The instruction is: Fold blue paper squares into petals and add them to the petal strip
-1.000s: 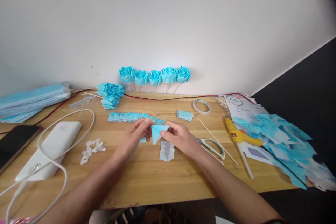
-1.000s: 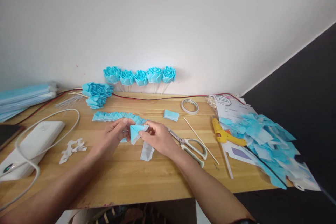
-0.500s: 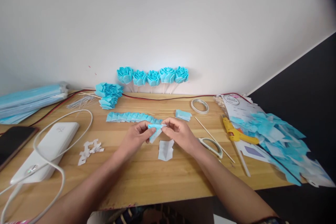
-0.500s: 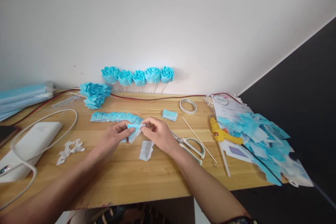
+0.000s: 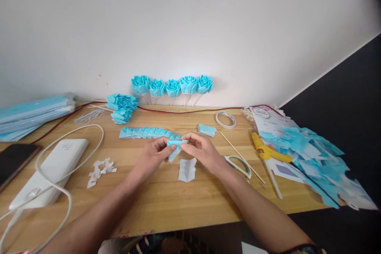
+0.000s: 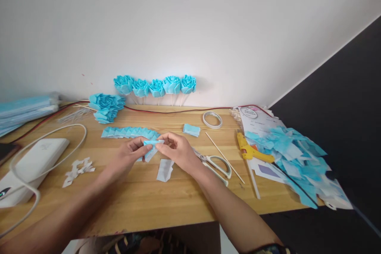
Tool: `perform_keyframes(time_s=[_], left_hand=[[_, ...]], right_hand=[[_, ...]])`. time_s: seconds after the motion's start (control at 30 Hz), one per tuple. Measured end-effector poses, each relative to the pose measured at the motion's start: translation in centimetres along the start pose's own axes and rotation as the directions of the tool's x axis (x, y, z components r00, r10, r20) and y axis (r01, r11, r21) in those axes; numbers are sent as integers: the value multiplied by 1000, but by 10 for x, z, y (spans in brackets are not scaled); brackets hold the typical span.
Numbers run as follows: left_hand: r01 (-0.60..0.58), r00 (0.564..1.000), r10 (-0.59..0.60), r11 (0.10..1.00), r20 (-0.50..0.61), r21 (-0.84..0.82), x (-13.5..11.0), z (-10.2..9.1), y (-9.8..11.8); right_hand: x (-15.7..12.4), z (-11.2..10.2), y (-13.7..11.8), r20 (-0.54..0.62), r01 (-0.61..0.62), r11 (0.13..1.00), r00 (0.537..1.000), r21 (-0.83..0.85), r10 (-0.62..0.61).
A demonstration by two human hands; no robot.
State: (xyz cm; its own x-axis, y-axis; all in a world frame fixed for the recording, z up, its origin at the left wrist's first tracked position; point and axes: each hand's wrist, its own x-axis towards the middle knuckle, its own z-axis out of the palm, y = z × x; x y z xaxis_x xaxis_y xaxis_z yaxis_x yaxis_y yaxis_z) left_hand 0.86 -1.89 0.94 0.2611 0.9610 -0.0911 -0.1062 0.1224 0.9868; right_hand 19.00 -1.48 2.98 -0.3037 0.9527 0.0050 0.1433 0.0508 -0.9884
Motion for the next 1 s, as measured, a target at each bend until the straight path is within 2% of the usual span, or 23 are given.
perform_keyframes(time_s=[0.17, 0.23, 0.27, 0.33, 0.4, 0.43, 0.5, 0.6, 0.7, 0.83, 1.0], left_hand=[[2, 1000, -1, 999, 10, -40, -1, -1, -1], [8, 1000, -9, 995, -12, -104, 0, -2, -1], [14, 1000, -17, 989, -21, -146, 1, -3, -2], [21, 999, -28, 974, -30, -225, 2, -4, -2], [16, 999, -30, 958, -44, -285, 3, -3, -2], [12, 998, -30, 951, -55, -309, 3, -3, -1], [9, 996, -39, 936, -79, -353, 2, -1, 0], [14, 996, -49, 918, -79, -396, -1, 2, 3], [12, 996, -46, 914, -74, -406, -2, 3, 3], [13, 995, -51, 912, -81, -410, -2, 3, 3], [-2, 995, -40, 903, -90, -430, -3, 4, 6]], right_hand=[[-1, -1, 0, -100, 67, 995, 992, -70, -74], [-3, -2, -2, -162, 179, 958, 962, -223, -218], [-4, -2, -3, -169, 258, 905, 930, -337, -328], [-5, -1, -5, -79, 424, 713, 829, -558, -554], [-6, 2, -5, 78, 546, 498, 723, -674, -686], [-5, 4, -4, 149, 581, 415, 687, -700, -711], [-5, 8, -3, 243, 602, 307, 660, -737, -711], [-4, 14, 0, 300, 584, 227, 666, -780, -683], [-2, 17, 2, 315, 589, 186, 642, -786, -699], [1, 20, 4, 290, 605, 197, 610, -771, -738], [3, 19, 3, 199, 611, 331, 637, -719, -744]])
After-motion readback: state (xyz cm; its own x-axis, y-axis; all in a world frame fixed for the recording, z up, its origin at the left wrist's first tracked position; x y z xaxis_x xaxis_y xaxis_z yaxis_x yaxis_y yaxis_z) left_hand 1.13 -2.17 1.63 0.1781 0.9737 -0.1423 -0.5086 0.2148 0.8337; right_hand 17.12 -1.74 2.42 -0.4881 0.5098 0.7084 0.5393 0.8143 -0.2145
